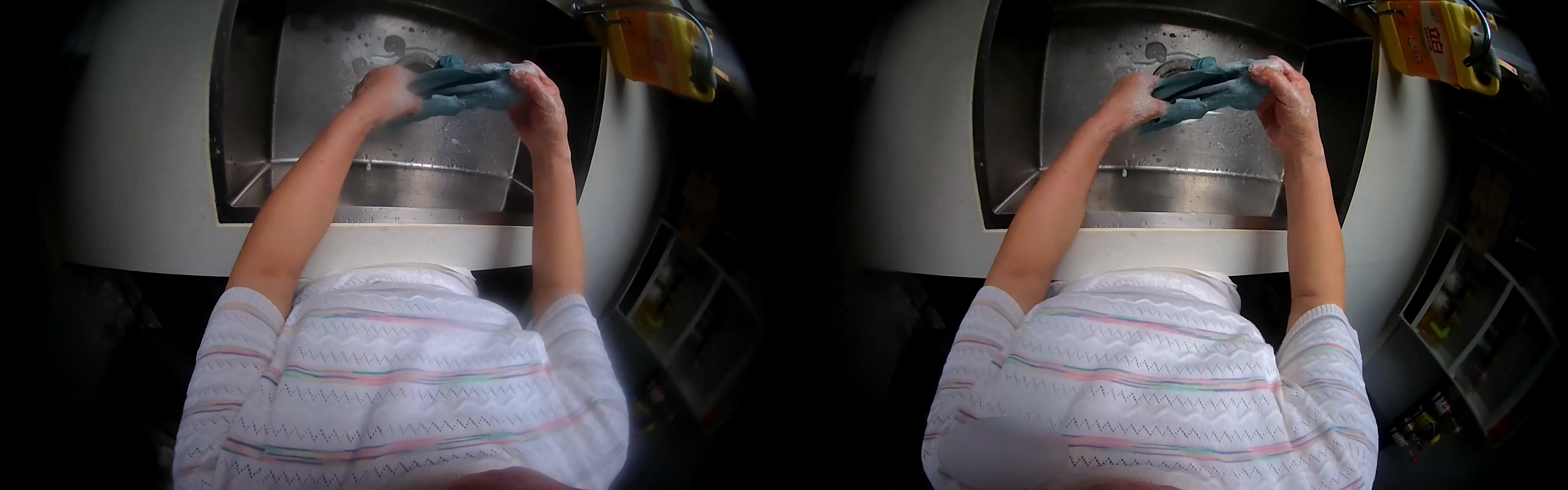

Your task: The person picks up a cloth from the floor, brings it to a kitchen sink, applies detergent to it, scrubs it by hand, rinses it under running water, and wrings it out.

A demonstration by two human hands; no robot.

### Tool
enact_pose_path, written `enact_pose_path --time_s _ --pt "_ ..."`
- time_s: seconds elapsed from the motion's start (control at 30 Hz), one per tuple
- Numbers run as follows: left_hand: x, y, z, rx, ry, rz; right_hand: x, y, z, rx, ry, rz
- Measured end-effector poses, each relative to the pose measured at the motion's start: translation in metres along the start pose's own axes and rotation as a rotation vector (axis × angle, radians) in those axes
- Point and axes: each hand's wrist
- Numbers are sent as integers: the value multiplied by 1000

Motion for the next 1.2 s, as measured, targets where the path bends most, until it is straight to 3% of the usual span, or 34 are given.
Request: enact_pose_path --time_s 0.03,0.17,0.27,0.3,0.4,0.5,0.6,0.8,0.9,0.93,1.0,1.03,1.13,1.2 --pt "-1 2 -3 49 76 -6 -2 2 1 11 15 9" --pt "-35 -1 -23 467 22 229 -13 -1 15 60 94 -16" --pt "-42 -4 -25 390 121 851 -11 0 18 76 122 -18" --pt "-40 -4 -25 446 30 901 -10 1 18 89 114 -19" --pt "-45 6 -24 220 12 1513 -11 -7 22 111 124 0" --pt "-51 6 -30 121 -237 1836 -9 -5 21 141 153 -46" --pt "-49 14 -25 94 -202 1892 -17 2 21 128 255 -66" --pt "-42 19 -25 -20 -235 1692 -32 28 13 179 345 -171" --pt "-16 26 -2 -116 -215 1149 -38 33 7 249 385 -149" --pt "-13 20 1 -24 -330 703 -40 35 4 273 401 -128" --pt "-9 3 7 -30 -325 134 -41 42 -6 339 450 40" --pt "-8 2 8 -106 -285 52 -41 43 -9 372 454 151" --pt "-10 9 1 -58 -49 48 -37 41 -10 410 476 382" --pt "-22 11 -8 101 -109 400 -29 42 -9 349 442 552"
Point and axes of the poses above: each hand's wrist, its own z-axis away from the middle knuckle, its own y-axis out of the back of the hand, x = y × z, and after that the axes turned 1 degree about -x, right-handed
